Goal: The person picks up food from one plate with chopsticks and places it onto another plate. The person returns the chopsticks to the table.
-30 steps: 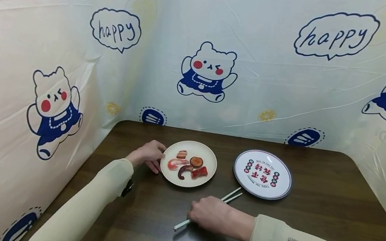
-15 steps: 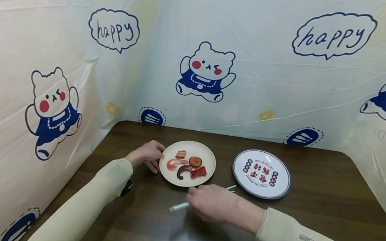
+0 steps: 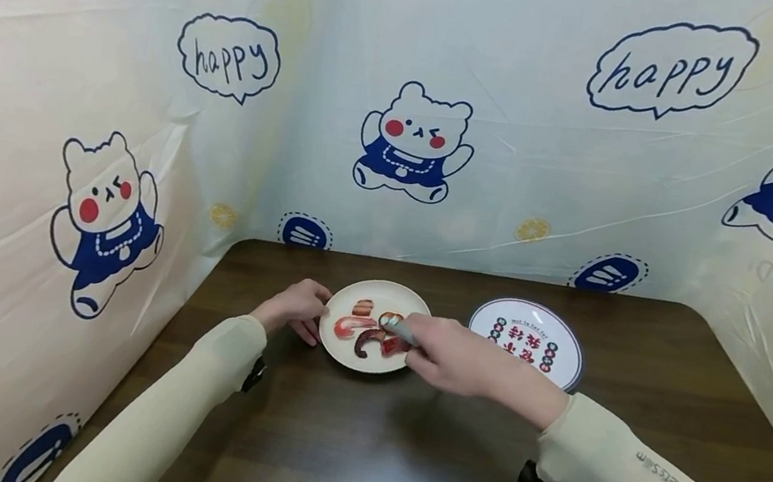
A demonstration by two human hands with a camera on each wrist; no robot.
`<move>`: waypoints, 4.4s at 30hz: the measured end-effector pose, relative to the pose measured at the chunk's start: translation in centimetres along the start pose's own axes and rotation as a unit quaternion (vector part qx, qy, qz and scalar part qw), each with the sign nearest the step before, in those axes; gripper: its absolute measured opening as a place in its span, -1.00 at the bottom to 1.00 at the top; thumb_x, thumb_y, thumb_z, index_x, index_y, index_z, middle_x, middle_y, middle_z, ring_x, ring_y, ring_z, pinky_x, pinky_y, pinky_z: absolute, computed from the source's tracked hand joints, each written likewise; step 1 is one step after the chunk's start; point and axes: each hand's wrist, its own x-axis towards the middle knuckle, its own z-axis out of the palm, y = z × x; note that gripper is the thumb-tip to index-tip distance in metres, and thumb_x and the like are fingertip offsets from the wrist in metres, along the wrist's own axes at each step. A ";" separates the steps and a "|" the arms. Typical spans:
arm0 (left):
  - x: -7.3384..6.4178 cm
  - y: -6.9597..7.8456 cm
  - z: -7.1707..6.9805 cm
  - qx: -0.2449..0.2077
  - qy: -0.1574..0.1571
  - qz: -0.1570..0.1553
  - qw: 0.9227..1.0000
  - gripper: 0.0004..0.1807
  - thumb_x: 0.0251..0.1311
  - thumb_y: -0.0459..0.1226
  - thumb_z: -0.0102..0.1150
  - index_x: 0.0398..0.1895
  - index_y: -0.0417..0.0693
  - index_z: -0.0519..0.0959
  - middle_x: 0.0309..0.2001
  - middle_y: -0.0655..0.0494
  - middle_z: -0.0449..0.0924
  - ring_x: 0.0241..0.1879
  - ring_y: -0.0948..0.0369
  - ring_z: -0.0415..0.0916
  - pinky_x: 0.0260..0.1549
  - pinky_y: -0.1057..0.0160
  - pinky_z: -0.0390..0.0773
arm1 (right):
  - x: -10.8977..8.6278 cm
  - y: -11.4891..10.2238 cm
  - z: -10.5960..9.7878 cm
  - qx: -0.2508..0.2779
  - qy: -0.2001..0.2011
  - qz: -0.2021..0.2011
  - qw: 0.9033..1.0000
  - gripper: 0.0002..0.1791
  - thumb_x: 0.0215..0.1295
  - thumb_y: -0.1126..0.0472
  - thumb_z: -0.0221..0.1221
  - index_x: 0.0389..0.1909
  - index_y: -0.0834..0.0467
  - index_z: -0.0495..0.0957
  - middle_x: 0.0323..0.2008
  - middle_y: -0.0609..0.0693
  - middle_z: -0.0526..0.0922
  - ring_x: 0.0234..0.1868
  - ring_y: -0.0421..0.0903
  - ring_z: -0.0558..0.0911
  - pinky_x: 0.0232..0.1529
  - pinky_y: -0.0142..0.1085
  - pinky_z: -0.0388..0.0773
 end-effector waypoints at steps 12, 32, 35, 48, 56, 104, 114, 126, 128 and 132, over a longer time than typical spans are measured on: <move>0.2 -0.1 -0.1 0.000 -0.001 -0.009 1.000 -0.57 0.54 -0.41 0.04 0.41 -0.31 0.43 -0.14 -0.29 0.67 -0.43 -0.02 0.76 -0.40 0.06 0.82 | -1.9 3.4 -0.2 0.119 0.140 0.118 0.976 -0.87 0.41 0.34 0.15 -0.26 0.13 0.66 -0.38 -0.11 0.61 -0.36 -0.13 0.56 -0.31 -0.27 0.57; 0.4 0.1 -0.3 0.000 0.003 -0.010 1.000 -0.58 0.54 -0.42 0.03 0.41 -0.30 0.44 -0.10 -0.28 0.65 -0.43 -0.02 0.75 -0.39 0.06 0.82 | -3.6 3.0 -2.0 0.126 0.109 0.157 0.973 -0.93 0.52 0.24 0.23 -0.18 0.16 0.64 -0.45 0.02 0.66 -0.52 -0.13 0.61 -0.46 -0.27 0.63; 0.4 0.1 -0.2 0.004 0.004 -0.009 1.000 -0.57 0.55 -0.42 0.03 0.41 -0.30 0.44 -0.10 -0.27 0.65 -0.42 -0.02 0.75 -0.39 0.06 0.82 | -3.5 3.0 -1.5 0.103 0.120 0.162 0.974 -0.91 0.50 0.20 0.27 -0.20 0.14 0.65 -0.49 -0.10 0.62 -0.49 -0.15 0.56 -0.43 -0.28 0.57; 0.4 -0.1 -0.1 0.005 0.003 -0.009 1.000 -0.57 0.56 -0.41 0.02 0.42 -0.30 0.43 -0.09 -0.27 0.65 -0.41 -0.02 0.75 -0.38 0.07 0.82 | -4.4 1.9 -0.2 0.135 0.207 0.149 0.958 -0.82 0.57 0.09 0.24 -0.22 0.10 0.60 -0.67 -0.11 0.56 -0.77 -0.20 0.56 -0.72 -0.23 0.62; 0.4 0.1 -0.1 0.006 0.003 -0.009 1.000 -0.57 0.56 -0.40 0.02 0.43 -0.30 0.42 -0.08 -0.27 0.64 -0.40 -0.02 0.75 -0.37 0.07 0.82 | -5.1 2.5 0.8 0.130 0.197 0.161 0.958 -0.84 0.51 0.14 0.31 -0.25 0.14 0.62 -0.69 -0.10 0.56 -0.76 -0.21 0.55 -0.72 -0.27 0.58; 0.0 0.3 -0.1 0.005 0.005 -0.009 1.000 -0.55 0.56 -0.40 0.02 0.44 -0.31 0.40 -0.07 -0.28 0.64 -0.39 -0.02 0.75 -0.36 0.06 0.82 | -6.3 2.0 0.0 0.180 0.150 0.183 0.955 -0.71 0.63 -0.02 0.14 -0.19 0.11 0.63 -0.63 -0.01 0.65 -0.70 -0.05 0.64 -0.66 -0.18 0.68; 0.1 0.2 0.0 0.006 0.007 -0.008 1.000 -0.56 0.56 -0.40 0.03 0.43 -0.31 0.41 -0.10 -0.28 0.64 -0.39 -0.01 0.75 -0.37 0.08 0.82 | -5.2 2.8 -0.5 0.232 0.193 0.145 0.942 -0.72 0.63 0.06 0.15 -0.26 0.15 0.59 -0.72 0.01 0.60 -0.77 0.01 0.61 -0.73 -0.08 0.66; 0.0 0.2 -0.1 0.005 0.003 -0.009 1.000 -0.56 0.55 -0.40 0.02 0.43 -0.31 0.41 -0.08 -0.28 0.63 -0.40 -0.02 0.75 -0.37 0.08 0.82 | -3.0 4.8 -1.2 0.321 0.236 0.143 0.906 -0.63 0.65 0.08 0.12 -0.31 0.30 0.55 -0.61 0.24 0.61 -0.66 0.14 0.68 -0.61 0.04 0.74; 0.0 0.2 -0.1 0.006 0.003 -0.010 1.000 -0.56 0.55 -0.41 0.02 0.42 -0.32 0.41 -0.08 -0.28 0.63 -0.40 -0.02 0.75 -0.38 0.08 0.82 | -2.7 5.2 -1.4 0.329 0.239 0.149 0.901 -0.61 0.64 0.06 0.13 -0.28 0.33 0.55 -0.58 0.28 0.62 -0.64 0.16 0.69 -0.58 0.04 0.75; 0.1 0.2 -0.1 0.006 0.003 -0.010 1.000 -0.56 0.55 -0.41 0.03 0.42 -0.31 0.42 -0.07 -0.28 0.63 -0.40 -0.02 0.75 -0.38 0.09 0.82 | -2.4 5.9 -1.6 0.329 0.242 0.174 0.896 -0.56 0.65 -0.04 0.10 -0.21 0.31 0.57 -0.56 0.30 0.66 -0.61 0.17 0.73 -0.73 -0.24 0.61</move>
